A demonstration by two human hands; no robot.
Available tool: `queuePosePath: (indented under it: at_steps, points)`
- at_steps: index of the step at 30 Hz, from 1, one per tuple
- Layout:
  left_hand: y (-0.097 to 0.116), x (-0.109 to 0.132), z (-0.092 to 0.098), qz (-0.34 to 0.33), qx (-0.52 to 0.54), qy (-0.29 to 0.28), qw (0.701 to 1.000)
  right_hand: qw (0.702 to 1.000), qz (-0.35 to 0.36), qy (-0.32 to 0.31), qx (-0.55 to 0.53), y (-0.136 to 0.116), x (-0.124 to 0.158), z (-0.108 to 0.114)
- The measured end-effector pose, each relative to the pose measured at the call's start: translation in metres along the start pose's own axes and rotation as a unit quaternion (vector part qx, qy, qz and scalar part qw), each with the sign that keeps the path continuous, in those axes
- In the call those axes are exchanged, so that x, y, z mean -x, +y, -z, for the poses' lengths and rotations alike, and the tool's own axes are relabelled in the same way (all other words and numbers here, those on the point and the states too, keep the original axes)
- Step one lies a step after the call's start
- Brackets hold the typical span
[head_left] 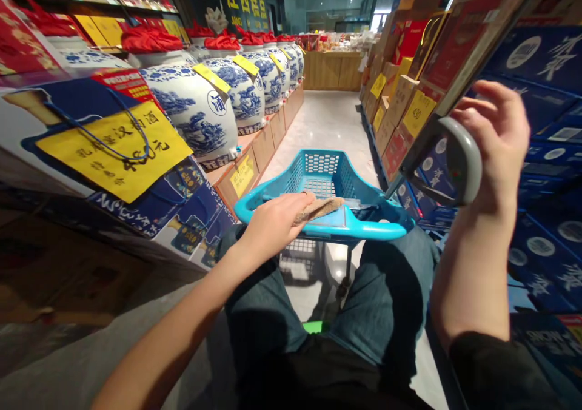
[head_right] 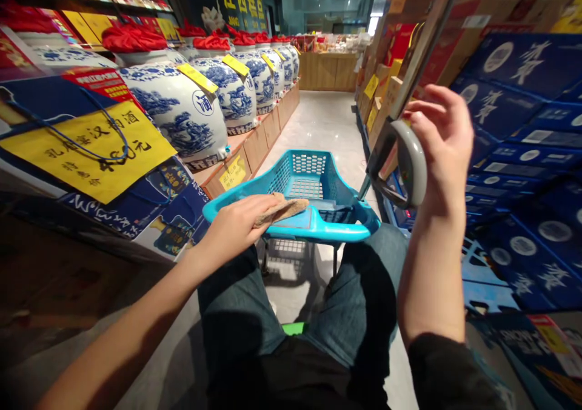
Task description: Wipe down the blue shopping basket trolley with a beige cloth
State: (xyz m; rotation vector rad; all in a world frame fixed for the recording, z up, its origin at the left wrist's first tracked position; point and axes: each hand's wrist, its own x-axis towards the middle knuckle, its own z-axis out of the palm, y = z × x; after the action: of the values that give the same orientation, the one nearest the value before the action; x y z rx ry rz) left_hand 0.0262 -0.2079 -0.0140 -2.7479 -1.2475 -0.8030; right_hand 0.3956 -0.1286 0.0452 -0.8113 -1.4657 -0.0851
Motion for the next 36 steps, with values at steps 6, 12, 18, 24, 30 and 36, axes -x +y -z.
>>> queuePosePath:
  at_steps: [6,12,18,24,30,36]
  points:
    - [0.021,-0.01,-0.014,-0.03,-0.014,0.02,0.999,0.986,0.098,0.049,0.127,-0.096,0.081,-0.023]
    - [0.016,-0.008,-0.016,-0.069,0.0,0.008,0.998,0.94,-0.017,-0.288,0.183,-0.094,0.128,-0.08]
    - [0.007,0.015,-0.005,-0.019,-0.006,0.006,1.0,0.927,0.002,-0.32,0.196,-0.077,0.127,-0.082]
    - [0.031,-0.013,-0.022,-0.103,-0.003,-0.009,0.995,0.928,0.016,-0.322,0.189,-0.067,0.124,-0.083]
    - [0.023,-0.019,-0.021,-0.124,0.05,-0.016,0.991,0.923,0.042,-0.351,0.151,-0.041,0.112,-0.066]
    - [0.018,0.006,-0.006,-0.104,0.055,-0.027,0.993,0.926,0.049,-0.365,0.083,0.001,0.098,-0.047]
